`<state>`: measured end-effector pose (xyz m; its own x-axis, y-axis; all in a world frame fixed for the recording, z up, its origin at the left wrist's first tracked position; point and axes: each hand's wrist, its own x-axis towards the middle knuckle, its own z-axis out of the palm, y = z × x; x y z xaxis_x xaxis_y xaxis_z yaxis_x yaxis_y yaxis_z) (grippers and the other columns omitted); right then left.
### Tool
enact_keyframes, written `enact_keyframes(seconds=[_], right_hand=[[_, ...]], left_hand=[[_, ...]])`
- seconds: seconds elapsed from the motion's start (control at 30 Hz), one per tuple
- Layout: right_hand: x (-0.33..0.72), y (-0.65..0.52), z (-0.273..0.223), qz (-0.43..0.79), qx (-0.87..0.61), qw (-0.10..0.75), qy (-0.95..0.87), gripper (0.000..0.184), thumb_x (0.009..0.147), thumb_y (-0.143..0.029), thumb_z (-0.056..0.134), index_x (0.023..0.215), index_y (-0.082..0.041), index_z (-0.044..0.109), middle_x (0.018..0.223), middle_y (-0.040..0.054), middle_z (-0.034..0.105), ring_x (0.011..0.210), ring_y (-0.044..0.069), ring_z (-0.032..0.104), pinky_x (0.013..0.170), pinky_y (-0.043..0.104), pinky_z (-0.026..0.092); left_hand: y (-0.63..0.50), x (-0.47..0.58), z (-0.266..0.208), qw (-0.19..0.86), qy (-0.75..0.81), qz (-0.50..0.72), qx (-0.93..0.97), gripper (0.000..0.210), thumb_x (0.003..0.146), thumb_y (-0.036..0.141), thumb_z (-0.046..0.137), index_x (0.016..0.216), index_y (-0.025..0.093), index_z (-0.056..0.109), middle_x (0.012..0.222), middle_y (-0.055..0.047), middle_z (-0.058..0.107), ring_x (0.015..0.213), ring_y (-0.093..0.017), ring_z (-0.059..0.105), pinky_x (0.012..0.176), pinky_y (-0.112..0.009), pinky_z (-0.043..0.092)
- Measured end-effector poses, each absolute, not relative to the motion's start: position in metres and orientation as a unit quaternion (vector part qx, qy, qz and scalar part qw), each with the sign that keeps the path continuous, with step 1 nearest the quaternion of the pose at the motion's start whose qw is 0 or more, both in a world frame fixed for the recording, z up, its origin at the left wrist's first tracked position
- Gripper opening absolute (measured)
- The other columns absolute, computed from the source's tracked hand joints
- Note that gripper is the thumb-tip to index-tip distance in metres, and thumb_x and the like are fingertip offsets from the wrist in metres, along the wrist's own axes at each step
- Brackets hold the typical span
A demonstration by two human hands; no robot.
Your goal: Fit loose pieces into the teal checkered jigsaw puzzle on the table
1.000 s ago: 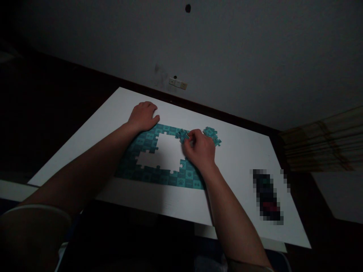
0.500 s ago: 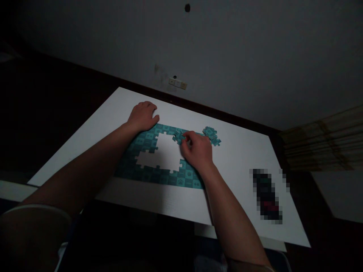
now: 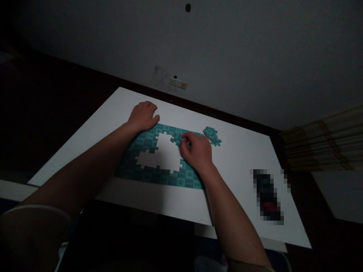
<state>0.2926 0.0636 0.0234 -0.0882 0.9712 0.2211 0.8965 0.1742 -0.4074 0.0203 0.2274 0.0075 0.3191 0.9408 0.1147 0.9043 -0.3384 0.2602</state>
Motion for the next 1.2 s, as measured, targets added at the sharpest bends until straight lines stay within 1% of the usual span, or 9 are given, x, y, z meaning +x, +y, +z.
enact_keyframes(seconds=[0.07,0.13,0.23,0.3,0.43,0.63,0.8,1.0,1.2], right_hand=[[0.293,0.063,0.025,0.089,-0.638,0.225,-0.731,0.015,0.108,-0.037,0.078,0.121,-0.032,0.084,0.106,0.0118,0.095,0.099,0.042,0.088,0.102,0.059,0.065],[0.292,0.062,0.026,0.096,-0.644,0.228,-0.724,0.017,0.106,-0.035,0.08,0.123,-0.032,0.083,0.104,0.0107,0.094,0.096,0.041,0.087,0.096,0.055,0.065],[0.289,0.06,0.028,0.1,-0.651,0.216,-0.721,0.034,0.103,-0.031,0.081,0.137,-0.031,0.083,0.102,0.0084,0.094,0.093,0.039,0.087,0.085,0.048,0.061],[0.285,0.058,0.03,0.098,-0.649,0.182,-0.732,0.042,0.103,-0.029,0.079,0.145,-0.031,0.085,0.102,0.0071,0.094,0.093,0.038,0.088,0.083,0.046,0.06],[0.277,0.056,0.036,0.103,-0.648,0.119,-0.745,0.042,0.109,-0.029,0.074,0.148,-0.03,0.089,0.099,0.0053,0.096,0.096,0.037,0.091,0.089,0.046,0.062],[0.273,0.054,0.04,0.103,-0.649,0.105,-0.747,0.044,0.116,-0.039,0.073,0.154,-0.026,0.09,0.104,0.0092,0.098,0.106,0.037,0.093,0.098,0.046,0.065],[0.273,0.055,0.04,0.096,-0.659,0.105,-0.738,0.049,0.119,-0.043,0.068,0.158,-0.023,0.091,0.108,0.0124,0.098,0.107,0.038,0.094,0.096,0.046,0.065],[0.273,0.055,0.04,0.095,-0.664,0.105,-0.734,0.054,0.119,-0.047,0.066,0.16,-0.022,0.091,0.111,0.0133,0.099,0.108,0.039,0.094,0.095,0.046,0.066],[0.271,0.055,0.042,0.094,-0.674,0.1,-0.726,0.054,0.121,-0.045,0.066,0.162,-0.022,0.091,0.112,0.0136,0.1,0.109,0.04,0.094,0.098,0.048,0.067]], left_hand=[[0.228,0.02,0.007,0.077,0.569,0.128,0.809,0.053,0.124,0.039,0.066,0.171,0.018,0.08,0.18,-0.024,0.073,0.169,-0.049,0.064,0.145,-0.064,0.053],[0.229,0.019,0.005,0.082,0.567,0.133,0.809,0.053,0.125,0.039,0.067,0.172,0.017,0.079,0.181,-0.025,0.072,0.17,-0.05,0.063,0.146,-0.065,0.052],[0.23,0.019,0.004,0.089,0.566,0.139,0.808,0.054,0.125,0.038,0.068,0.172,0.015,0.079,0.181,-0.027,0.071,0.171,-0.052,0.062,0.146,-0.066,0.051],[0.23,0.02,0.003,0.087,0.566,0.139,0.808,0.054,0.125,0.038,0.069,0.172,0.015,0.079,0.181,-0.027,0.072,0.17,-0.052,0.063,0.146,-0.066,0.051],[0.231,0.021,0.002,0.065,0.569,0.129,0.809,0.052,0.125,0.038,0.068,0.17,0.014,0.08,0.178,-0.026,0.075,0.169,-0.049,0.066,0.144,-0.063,0.053],[0.23,0.022,0.001,0.057,0.57,0.124,0.81,0.053,0.126,0.038,0.067,0.171,0.013,0.079,0.181,-0.026,0.073,0.169,-0.049,0.065,0.145,-0.063,0.053],[0.232,0.021,-0.001,0.053,0.568,0.13,0.811,0.054,0.125,0.038,0.068,0.171,0.013,0.08,0.178,-0.026,0.075,0.168,-0.049,0.067,0.144,-0.062,0.054],[0.233,0.021,-0.002,0.056,0.568,0.141,0.809,0.051,0.123,0.037,0.07,0.171,0.022,0.082,0.176,-0.022,0.077,0.166,-0.049,0.067,0.143,-0.066,0.056],[0.231,0.021,0.0,0.057,0.566,0.127,0.812,0.054,0.125,0.038,0.067,0.172,0.013,0.08,0.178,-0.026,0.074,0.168,-0.049,0.066,0.144,-0.063,0.055]])
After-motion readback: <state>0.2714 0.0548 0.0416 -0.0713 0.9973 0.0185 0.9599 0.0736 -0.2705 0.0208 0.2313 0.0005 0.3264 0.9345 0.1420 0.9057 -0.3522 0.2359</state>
